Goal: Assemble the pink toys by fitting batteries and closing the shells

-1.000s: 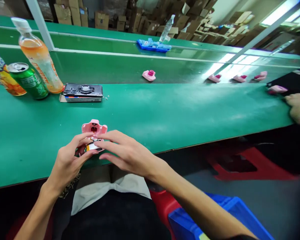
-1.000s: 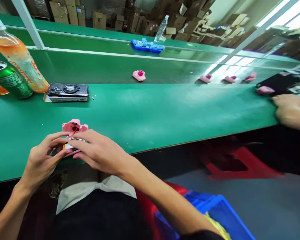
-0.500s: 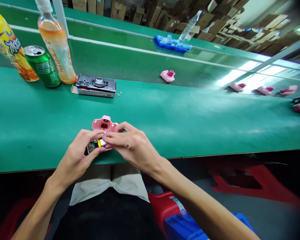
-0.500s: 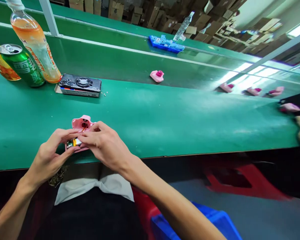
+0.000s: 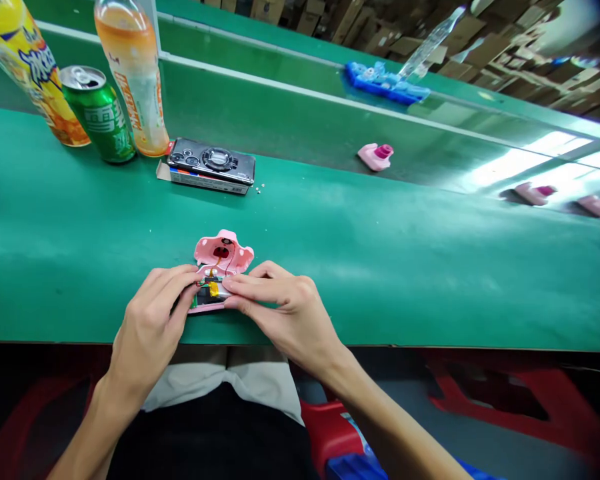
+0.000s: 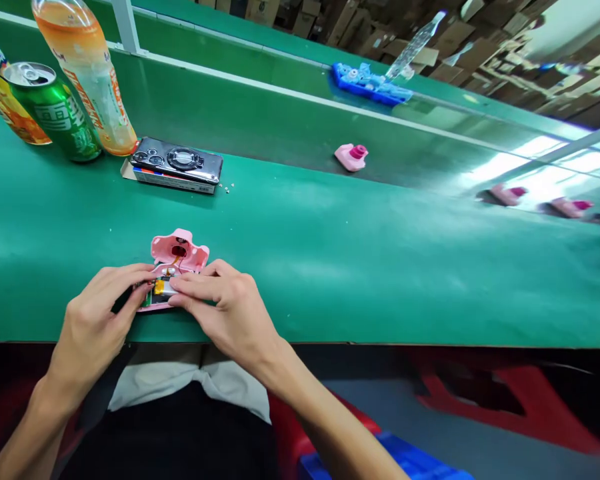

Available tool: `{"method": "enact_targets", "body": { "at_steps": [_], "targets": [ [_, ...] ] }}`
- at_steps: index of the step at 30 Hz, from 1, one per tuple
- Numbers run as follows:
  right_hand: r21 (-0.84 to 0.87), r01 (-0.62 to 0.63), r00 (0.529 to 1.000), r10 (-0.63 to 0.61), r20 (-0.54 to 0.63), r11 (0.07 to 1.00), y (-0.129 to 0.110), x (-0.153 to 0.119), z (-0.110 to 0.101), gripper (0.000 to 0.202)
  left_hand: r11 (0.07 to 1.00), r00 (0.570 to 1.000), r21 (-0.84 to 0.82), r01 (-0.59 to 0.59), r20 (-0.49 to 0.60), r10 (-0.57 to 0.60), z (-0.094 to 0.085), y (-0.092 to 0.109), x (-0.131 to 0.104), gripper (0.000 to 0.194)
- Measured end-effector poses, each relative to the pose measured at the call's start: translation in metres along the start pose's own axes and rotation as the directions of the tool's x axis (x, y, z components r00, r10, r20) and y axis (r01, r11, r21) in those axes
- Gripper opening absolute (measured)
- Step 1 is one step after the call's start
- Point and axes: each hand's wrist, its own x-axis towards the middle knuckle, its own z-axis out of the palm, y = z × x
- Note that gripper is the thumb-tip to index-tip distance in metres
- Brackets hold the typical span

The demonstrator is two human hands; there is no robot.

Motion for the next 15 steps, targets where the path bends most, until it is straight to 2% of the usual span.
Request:
{"method": "enact_targets", "body": {
  "at_steps": [2, 4, 8, 11, 15],
  "targets": [
    [-0.025, 0.015, 1.0, -0.015, -0.005, 1.0, 0.0, -0.001, 0.001, 0.017, 0.999, 0.998, 0.025, -0.029, -0.053, 0.03, 0.003, -0.001, -0.001, 0.017],
    [-0.11, 0.085, 0.996, -0.083, 0.029, 0.99, 0.001, -0.001, 0.002, 0.015, 0.996, 0.993, 0.055, -0.064, -0.094, 0.069, 0.006, -0.001, -0.003, 0.016],
    [-0.261, 0.231, 0.964, -0.186, 0.188, 0.937, 0.001, 0.004, 0.004, 0.017, 0.99, 0.987, 0.094, -0.106, -0.11, 0.116, 0.007, -0.001, -0.005, 0.016],
    [-0.385, 0.304, 0.936, -0.197, 0.292, 0.872, 0.0, 0.008, 0.005, 0.018, 0.989, 0.988, 0.1, -0.105, -0.104, 0.115, 0.007, 0.0, -0.004, 0.014],
    [-0.527, 0.423, 0.892, -0.238, 0.384, 0.737, -0.005, 0.01, 0.005, 0.023, 0.989, 0.99, 0.105, -0.105, -0.083, 0.114, 0.007, 0.0, -0.003, 0.012]
  ]
}}
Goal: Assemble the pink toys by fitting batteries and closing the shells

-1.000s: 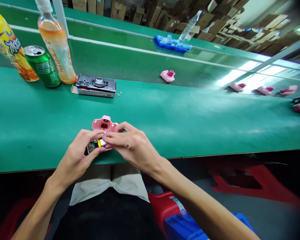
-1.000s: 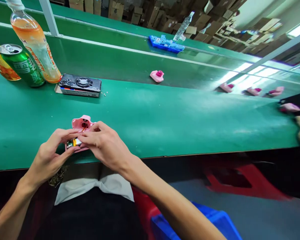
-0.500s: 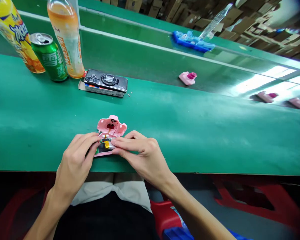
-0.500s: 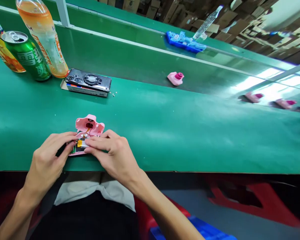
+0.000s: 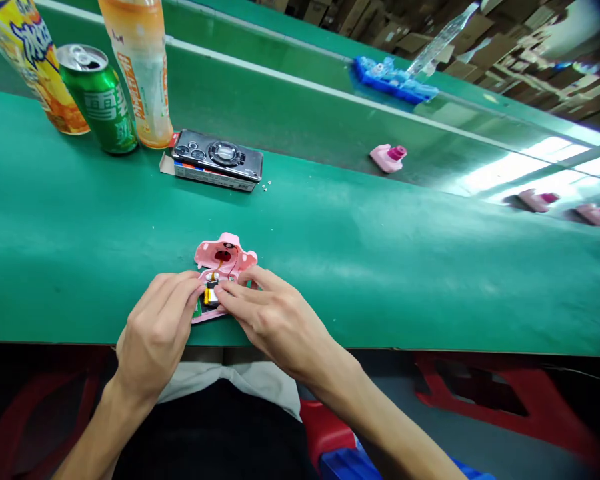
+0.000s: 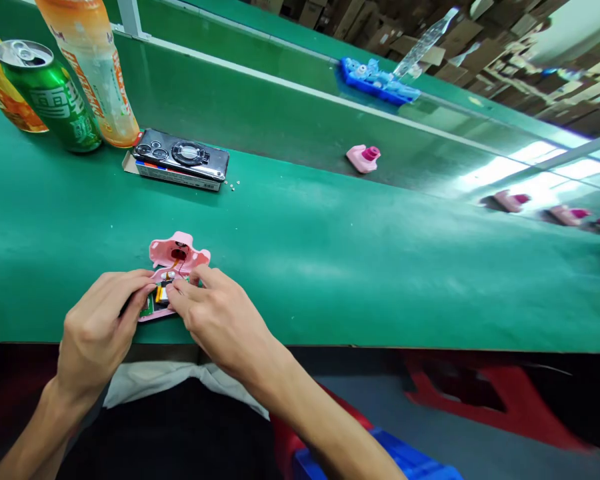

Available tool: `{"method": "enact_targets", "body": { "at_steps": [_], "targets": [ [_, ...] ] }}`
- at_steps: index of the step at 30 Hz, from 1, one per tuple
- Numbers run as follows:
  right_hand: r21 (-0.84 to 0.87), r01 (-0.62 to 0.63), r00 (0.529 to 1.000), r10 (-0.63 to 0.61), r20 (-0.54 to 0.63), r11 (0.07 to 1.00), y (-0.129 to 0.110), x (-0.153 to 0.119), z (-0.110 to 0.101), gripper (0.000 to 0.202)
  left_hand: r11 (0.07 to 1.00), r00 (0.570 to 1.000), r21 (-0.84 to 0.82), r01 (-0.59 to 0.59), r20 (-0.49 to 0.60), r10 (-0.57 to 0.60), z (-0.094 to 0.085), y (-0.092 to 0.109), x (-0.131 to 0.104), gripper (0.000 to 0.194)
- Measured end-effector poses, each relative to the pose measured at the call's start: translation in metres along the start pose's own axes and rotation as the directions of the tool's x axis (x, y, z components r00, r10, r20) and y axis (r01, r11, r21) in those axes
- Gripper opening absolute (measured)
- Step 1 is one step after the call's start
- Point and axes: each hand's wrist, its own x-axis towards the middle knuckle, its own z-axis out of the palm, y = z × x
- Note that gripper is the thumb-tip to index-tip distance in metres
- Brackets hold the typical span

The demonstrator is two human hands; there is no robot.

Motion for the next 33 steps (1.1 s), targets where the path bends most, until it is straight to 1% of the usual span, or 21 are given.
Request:
{"method": "enact_targets", "body": {
  "at_steps": [3, 4, 6, 8, 9, 12, 16, 19, 21, 22, 23, 24, 25, 26, 27, 28, 29, 30, 31, 32, 33],
  "targets": [
    [-0.102, 0.022, 1.0, -0.022, 0.0, 0.995, -0.006, -0.003, -0.004, 0.026, 1.0, 1.0, 0.01, 0.001, 0.003, -0.001, -0.002, 0.0, -0.002, 0.013],
    [-0.117, 0.016, 1.0, -0.016, 0.0, 0.993, -0.008, -0.006, -0.005, 0.026, 1.0, 1.0, 0.012, -0.01, 0.023, 0.01, -0.004, -0.001, -0.004, 0.015],
    [-0.14, -0.004, 1.0, 0.001, -0.024, 0.99, -0.011, -0.013, -0.003, 0.028, 0.998, 0.992, 0.018, -0.066, 0.111, 0.063, -0.009, -0.004, -0.008, 0.026],
    [-0.161, -0.009, 0.996, -0.005, -0.088, 0.987, -0.011, -0.02, 0.003, 0.03, 0.989, 0.97, 0.031, -0.142, 0.203, 0.133, -0.015, -0.007, -0.012, 0.041],
    [-0.167, 0.0, 0.992, -0.021, -0.126, 0.986, -0.01, -0.023, 0.007, 0.03, 0.984, 0.96, 0.037, -0.176, 0.228, 0.163, -0.017, -0.009, -0.014, 0.045],
    [-0.148, 0.005, 0.971, -0.04, -0.234, 0.989, -0.006, -0.028, 0.02, 0.031, 0.973, 0.948, 0.032, -0.228, 0.234, 0.215, -0.022, -0.014, -0.014, 0.045],
    [-0.096, -0.085, 0.922, 0.042, -0.386, 0.992, -0.007, -0.033, 0.034, 0.023, 0.97, 0.942, 0.019, -0.243, 0.242, 0.232, -0.023, -0.014, -0.012, 0.042],
    [-0.087, -0.121, 0.873, 0.065, -0.483, 0.989, -0.012, -0.042, 0.036, 0.013, 0.97, 0.943, 0.014, -0.243, 0.236, 0.233, -0.021, -0.015, -0.015, 0.042],
    [-0.03, -0.132, 0.815, 0.091, -0.572, 0.991, -0.009, -0.045, 0.029, 0.011, 0.971, 0.948, 0.012, -0.24, 0.217, 0.231, -0.018, -0.016, -0.018, 0.044],
    [0.035, -0.144, 0.789, 0.136, -0.6, 0.989, -0.004, -0.042, 0.022, 0.014, 0.97, 0.951, 0.012, -0.242, 0.201, 0.235, -0.016, -0.016, -0.019, 0.044],
    [0.12, -0.179, 0.779, 0.215, -0.589, 0.977, 0.004, -0.035, 0.013, 0.022, 0.969, 0.953, 0.013, -0.248, 0.184, 0.241, -0.015, -0.016, -0.02, 0.043],
    [0.207, -0.244, 0.792, 0.318, -0.522, 0.947, 0.014, -0.023, 0.003, 0.032, 0.967, 0.954, 0.016, -0.254, 0.169, 0.248, -0.014, -0.016, -0.021, 0.041],
    [0.28, -0.332, 0.813, 0.424, -0.399, 0.901, 0.025, -0.006, -0.008, 0.042, 0.966, 0.955, 0.02, -0.259, 0.156, 0.253, -0.014, -0.015, -0.021, 0.037],
    [0.308, -0.441, 0.83, 0.514, -0.218, 0.843, 0.037, 0.014, -0.019, 0.051, 0.965, 0.956, 0.025, -0.262, 0.143, 0.256, -0.013, -0.014, -0.021, 0.034],
    [0.297, -0.524, 0.836, 0.549, 0.002, 0.798, 0.048, 0.036, -0.028, 0.058, 0.965, 0.958, 0.03, -0.26, 0.135, 0.254, -0.013, -0.012, -0.02, 0.03],
    [0.279, -0.56, 0.828, 0.519, 0.211, 0.78, 0.059, 0.06, -0.035, 0.063, 0.967, 0.961, 0.034, -0.252, 0.129, 0.245, -0.013, -0.011, -0.02, 0.026],
    [0.254, -0.569, 0.798, 0.451, 0.399, 0.782, 0.066, 0.081, -0.041, 0.065, 0.971, 0.965, 0.036, -0.238, 0.126, 0.231, -0.012, -0.01, -0.019, 0.023],
    [0.229, -0.577, 0.749, 0.396, 0.53, 0.784, 0.072, 0.101, -0.044, 0.065, 0.976, 0.97, 0.037, -0.215, 0.126, 0.209, -0.012, -0.009, -0.019, 0.021],
    [0.227, -0.576, 0.721, 0.358, 0.594, 0.785, 0.074, 0.117, -0.045, 0.063, 0.982, 0.975, 0.039, -0.186, 0.131, 0.179, -0.012, -0.009, -0.018, 0.019],
    [0.231, -0.577, 0.708, 0.339, 0.619, 0.783, 0.073, 0.13, -0.045, 0.06, 0.987, 0.979, 0.044, -0.154, 0.139, 0.147, -0.012, -0.01, -0.018, 0.018],
    [0.245, -0.58, 0.715, 0.341, 0.61, 0.777, 0.07, 0.138, -0.043, 0.058, 0.99, 0.981, 0.047, -0.131, 0.15, 0.123, -0.012, -0.011, -0.018, 0.018]
  ]
}}
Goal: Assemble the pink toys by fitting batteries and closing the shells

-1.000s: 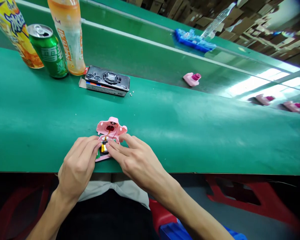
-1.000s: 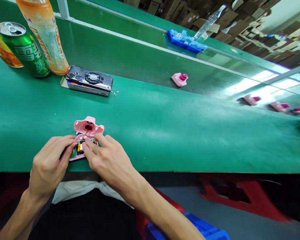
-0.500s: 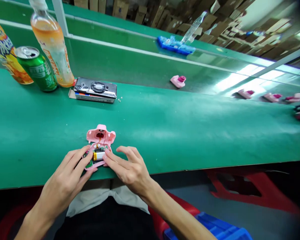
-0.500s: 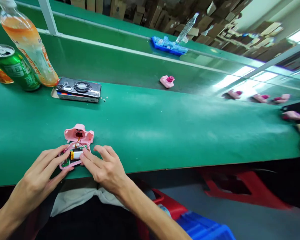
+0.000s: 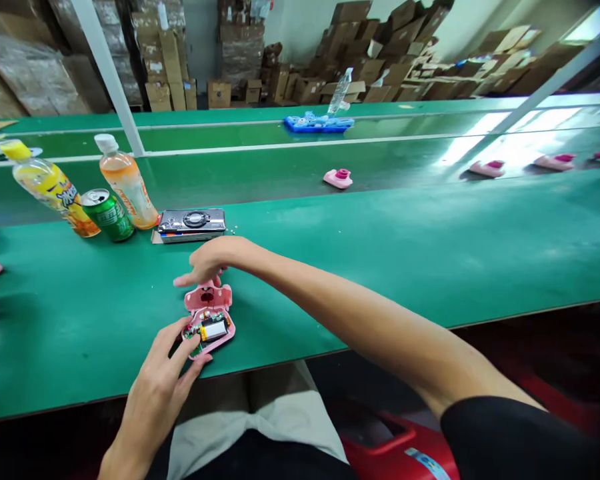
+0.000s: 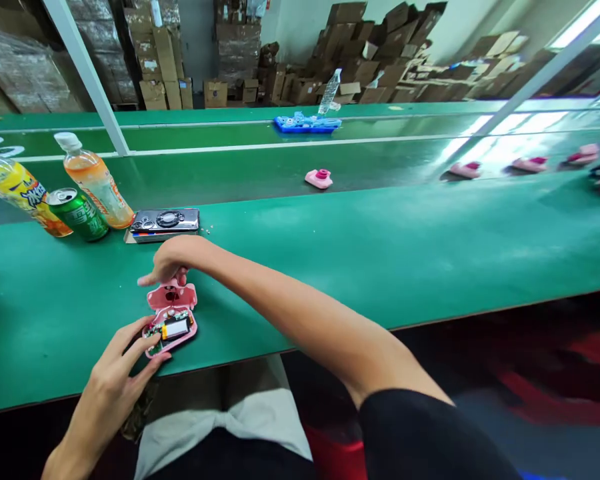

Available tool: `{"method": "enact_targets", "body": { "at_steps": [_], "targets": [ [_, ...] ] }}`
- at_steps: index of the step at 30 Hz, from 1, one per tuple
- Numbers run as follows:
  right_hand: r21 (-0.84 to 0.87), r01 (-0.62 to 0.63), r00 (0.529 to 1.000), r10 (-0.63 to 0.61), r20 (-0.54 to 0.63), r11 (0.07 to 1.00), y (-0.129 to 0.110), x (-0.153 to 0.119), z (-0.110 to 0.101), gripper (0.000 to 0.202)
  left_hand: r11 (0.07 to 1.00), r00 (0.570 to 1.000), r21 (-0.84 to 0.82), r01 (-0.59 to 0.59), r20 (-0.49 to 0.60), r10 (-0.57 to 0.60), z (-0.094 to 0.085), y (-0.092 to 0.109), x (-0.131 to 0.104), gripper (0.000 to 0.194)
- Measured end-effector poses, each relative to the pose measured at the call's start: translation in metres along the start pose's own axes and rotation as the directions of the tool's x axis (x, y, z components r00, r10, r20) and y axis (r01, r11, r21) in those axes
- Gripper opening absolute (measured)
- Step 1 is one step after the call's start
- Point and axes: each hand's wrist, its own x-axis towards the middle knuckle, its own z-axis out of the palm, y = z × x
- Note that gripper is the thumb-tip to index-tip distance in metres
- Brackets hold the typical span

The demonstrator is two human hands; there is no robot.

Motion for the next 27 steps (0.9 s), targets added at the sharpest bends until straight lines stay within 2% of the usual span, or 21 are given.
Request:
{"method": "enact_targets", "body": {
  "at_steps": [4, 7, 11, 13, 15, 17, 19, 21, 22, 25, 27],
  "targets": [
    [0.058, 0.027, 0.995, -0.021, -0.102, 0.998, -0.015, 0.0, 0.015, 0.059, 1.0, 0.998, -0.004, 0.001, 0.063, -0.001, 0.001, -0.007, 0.0, 0.019],
    [0.031, -0.007, 0.998, 0.009, -0.056, 0.999, -0.017, -0.015, 0.019, 0.052, 0.998, 0.995, -0.066, 0.02, 0.099, -0.013, -0.002, -0.009, 0.0, 0.019],
    [-0.07, 0.01, 1.0, -0.01, 0.004, 0.997, -0.013, -0.042, 0.008, 0.036, 0.939, 0.978, -0.283, 0.197, 0.129, -0.167, -0.009, -0.009, -0.002, 0.027],
    [-0.075, 0.141, 0.989, -0.144, -0.037, 0.987, -0.01, -0.056, 0.003, 0.023, 0.851, 0.957, -0.441, 0.285, 0.076, -0.281, -0.012, -0.01, -0.005, 0.034],
    [-0.043, 0.354, 0.93, -0.357, -0.091, 0.934, -0.006, -0.071, 0.0, 0.008, 0.729, 0.909, -0.601, 0.329, -0.008, -0.417, -0.012, -0.012, -0.005, 0.038],
    [-0.009, 0.55, 0.826, -0.545, -0.146, 0.835, -0.005, -0.084, 0.001, 0.012, 0.586, 0.836, -0.744, 0.321, -0.067, -0.544, -0.01, -0.011, 0.0, 0.042],
    [0.003, 0.664, 0.735, -0.652, -0.186, 0.748, -0.007, -0.093, 0.004, 0.013, 0.463, 0.78, -0.842, 0.275, -0.085, -0.619, -0.007, -0.008, 0.01, 0.048],
    [0.006, 0.725, 0.676, -0.709, -0.201, 0.689, -0.009, -0.099, 0.006, 0.012, 0.4, 0.78, -0.883, 0.244, -0.066, -0.623, -0.007, -0.003, 0.023, 0.05],
    [0.01, 0.737, 0.664, -0.722, -0.195, 0.676, -0.011, -0.101, 0.006, 0.013, 0.405, 0.793, -0.881, 0.245, -0.059, -0.607, -0.007, 0.0, 0.029, 0.05],
    [0.028, 0.734, 0.671, -0.719, -0.182, 0.678, -0.014, -0.103, 0.001, 0.015, 0.498, 0.849, -0.828, 0.256, -0.054, -0.525, -0.009, 0.006, 0.043, 0.05],
    [0.046, 0.729, 0.68, -0.716, -0.16, 0.682, -0.015, -0.104, -0.004, 0.015, 0.484, 0.869, -0.842, 0.236, -0.04, -0.494, -0.01, 0.01, 0.049, 0.051]
  ]
}}
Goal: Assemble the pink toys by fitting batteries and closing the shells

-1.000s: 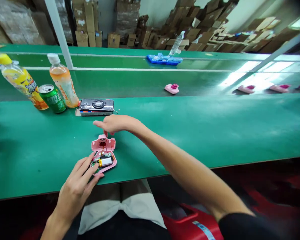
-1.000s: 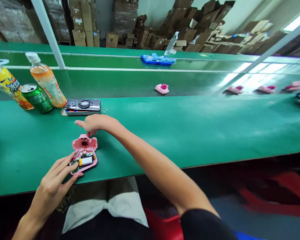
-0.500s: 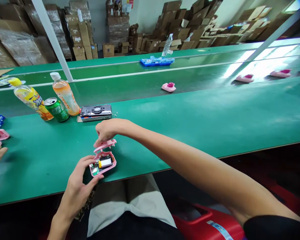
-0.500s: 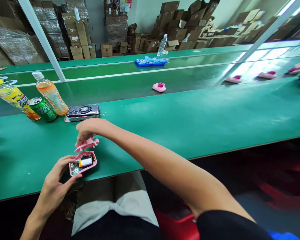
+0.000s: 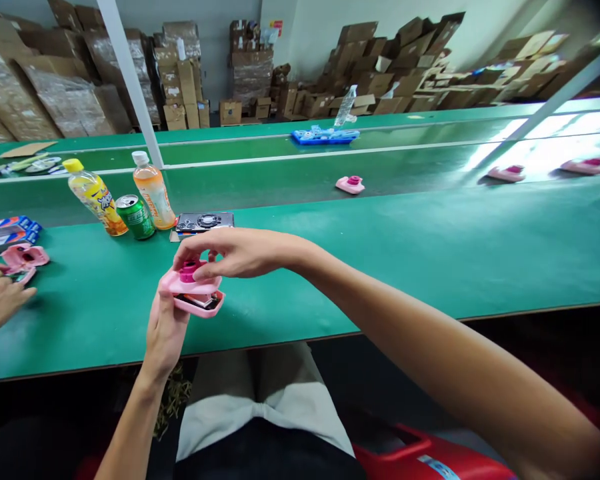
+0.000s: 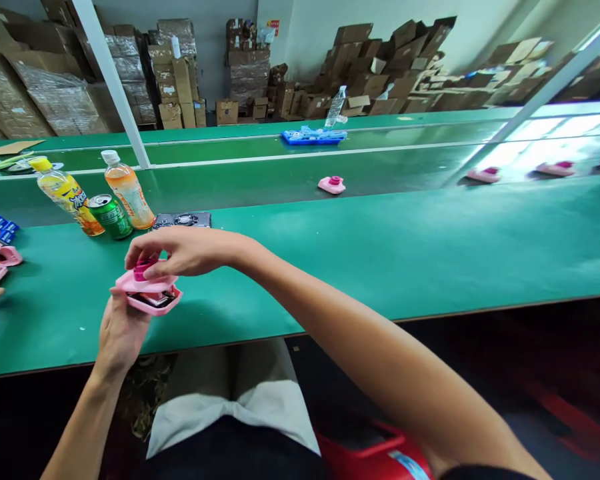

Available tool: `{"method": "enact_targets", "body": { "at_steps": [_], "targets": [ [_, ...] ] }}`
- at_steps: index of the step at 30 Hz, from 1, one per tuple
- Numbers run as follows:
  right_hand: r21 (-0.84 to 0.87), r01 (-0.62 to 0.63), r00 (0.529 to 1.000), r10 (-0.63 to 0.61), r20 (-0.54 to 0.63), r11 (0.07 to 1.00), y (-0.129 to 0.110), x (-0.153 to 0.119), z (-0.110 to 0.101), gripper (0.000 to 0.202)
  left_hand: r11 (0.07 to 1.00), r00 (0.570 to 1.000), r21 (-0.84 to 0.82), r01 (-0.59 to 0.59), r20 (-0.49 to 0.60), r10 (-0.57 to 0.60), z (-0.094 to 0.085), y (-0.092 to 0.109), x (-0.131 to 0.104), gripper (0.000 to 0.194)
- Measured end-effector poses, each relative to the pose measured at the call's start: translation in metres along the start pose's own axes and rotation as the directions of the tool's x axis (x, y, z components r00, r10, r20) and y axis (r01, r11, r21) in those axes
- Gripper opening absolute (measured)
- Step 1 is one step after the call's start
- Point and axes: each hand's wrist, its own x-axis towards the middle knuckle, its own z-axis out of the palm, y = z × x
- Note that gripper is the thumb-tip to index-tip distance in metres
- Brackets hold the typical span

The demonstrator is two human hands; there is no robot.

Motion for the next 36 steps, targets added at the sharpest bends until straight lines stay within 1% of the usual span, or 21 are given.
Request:
{"method": "enact_targets", "body": {
  "at_steps": [1, 2, 3, 4, 5, 6, 7, 8, 9, 11, 13, 15, 16, 18, 21, 23, 25, 28, 30, 32, 36],
  "targets": [
    [-0.001, -0.002, 1.0, 0.002, -0.008, 1.0, -0.001, 0.0, -0.002, 0.016, 0.998, 1.0, -0.061, 0.009, -0.003, -0.009, 0.003, 0.001, 0.001, 0.05],
    [-0.02, -0.005, 0.999, 0.004, -0.052, 1.0, -0.003, -0.001, -0.002, 0.015, 0.99, 0.999, -0.138, 0.02, -0.024, -0.024, 0.006, 0.002, 0.002, 0.05],
    [-0.069, -0.02, 0.991, 0.011, -0.137, 0.997, -0.004, -0.002, 0.0, 0.013, 0.977, 0.997, -0.211, 0.028, -0.063, -0.042, 0.009, 0.002, 0.004, 0.05],
    [-0.147, -0.061, 0.967, 0.022, -0.253, 0.987, -0.006, -0.005, 0.005, 0.008, 0.963, 0.992, -0.267, 0.03, -0.111, -0.061, 0.012, 0.002, 0.005, 0.051],
    [-0.241, -0.129, 0.925, 0.03, -0.378, 0.962, -0.007, -0.008, 0.012, 0.017, 0.952, 0.984, -0.304, 0.029, -0.161, -0.082, 0.015, 0.002, 0.007, 0.05],
    [-0.334, -0.211, 0.875, 0.026, -0.483, 0.919, -0.008, -0.013, 0.021, 0.033, 0.943, 0.973, -0.33, 0.029, -0.206, -0.102, 0.017, 0.001, 0.008, 0.05],
    [-0.412, -0.292, 0.833, 0.017, -0.554, 0.863, -0.009, -0.017, 0.032, 0.048, 0.936, 0.963, -0.351, 0.034, -0.238, -0.124, 0.02, 0.001, 0.01, 0.049],
    [-0.47, -0.36, 0.805, 0.013, -0.594, 0.806, -0.008, -0.022, 0.044, 0.058, 0.929, 0.955, -0.367, 0.042, -0.258, -0.145, 0.022, 0.0, 0.012, 0.05],
    [-0.501, -0.412, 0.785, 0.018, -0.619, 0.761, -0.006, -0.027, 0.056, 0.064, 0.925, 0.949, -0.376, 0.049, -0.272, -0.16, 0.025, 0.0, 0.014, 0.05],
    [-0.481, -0.488, 0.739, 0.052, -0.671, 0.728, -0.001, -0.034, 0.077, 0.066, 0.926, 0.945, -0.373, 0.053, -0.282, -0.168, 0.03, -0.001, 0.017, 0.05],
    [-0.372, -0.56, 0.662, 0.13, -0.739, 0.741, 0.003, -0.036, 0.091, 0.065, 0.935, 0.941, -0.352, 0.042, -0.301, -0.156, 0.036, -0.003, 0.02, 0.051],
    [-0.24, -0.608, 0.575, 0.211, -0.791, 0.757, 0.006, -0.035, 0.099, 0.06, 0.945, 0.928, -0.326, 0.021, -0.345, -0.14, 0.042, -0.005, 0.023, 0.053],
    [-0.188, -0.621, 0.541, 0.243, -0.805, 0.761, 0.007, -0.033, 0.101, 0.057, 0.949, 0.922, -0.314, 0.013, -0.363, -0.133, 0.046, -0.007, 0.024, 0.054],
    [-0.107, -0.62, 0.499, 0.286, -0.818, 0.777, 0.008, -0.028, 0.104, 0.053, 0.958, 0.917, -0.287, 0.005, -0.381, -0.119, 0.052, -0.01, 0.027, 0.058],
    [0.034, -0.563, 0.454, 0.344, -0.821, 0.825, 0.01, -0.023, 0.106, 0.043, 0.972, 0.938, -0.234, 0.023, -0.332, -0.102, 0.058, -0.015, 0.031, 0.066],
    [0.171, -0.491, 0.411, 0.4, -0.819, 0.854, 0.012, -0.022, 0.107, 0.036, 0.987, 0.937, -0.158, 0.03, -0.338, -0.083, 0.059, -0.019, 0.033, 0.067],
    [0.313, -0.399, 0.371, 0.464, -0.804, 0.862, 0.014, -0.022, 0.108, 0.031, 0.997, 0.922, -0.074, 0.016, -0.384, -0.043, 0.059, -0.023, 0.035, 0.066],
    [0.446, -0.285, 0.343, 0.525, -0.779, 0.849, 0.019, -0.021, 0.113, 0.029, 1.0, 0.907, -0.009, -0.023, -0.42, 0.017, 0.06, -0.029, 0.037, 0.064],
    [0.42, -0.254, 0.341, 0.487, -0.804, 0.871, 0.023, -0.02, 0.118, 0.027, 1.0, 0.905, -0.002, -0.031, -0.424, 0.027, 0.062, -0.031, 0.037, 0.063],
    [0.319, -0.261, 0.333, 0.395, -0.856, 0.911, 0.029, -0.019, 0.125, 0.023, 1.0, 0.903, 0.0, -0.025, -0.43, 0.023, 0.064, -0.031, 0.037, 0.06],
    [0.14, -0.303, 0.281, 0.229, -0.932, 0.943, 0.042, -0.02, 0.137, 0.015, 0.999, 0.907, -0.051, 0.011, -0.421, -0.031, 0.068, -0.028, 0.036, 0.055]
  ]
}}
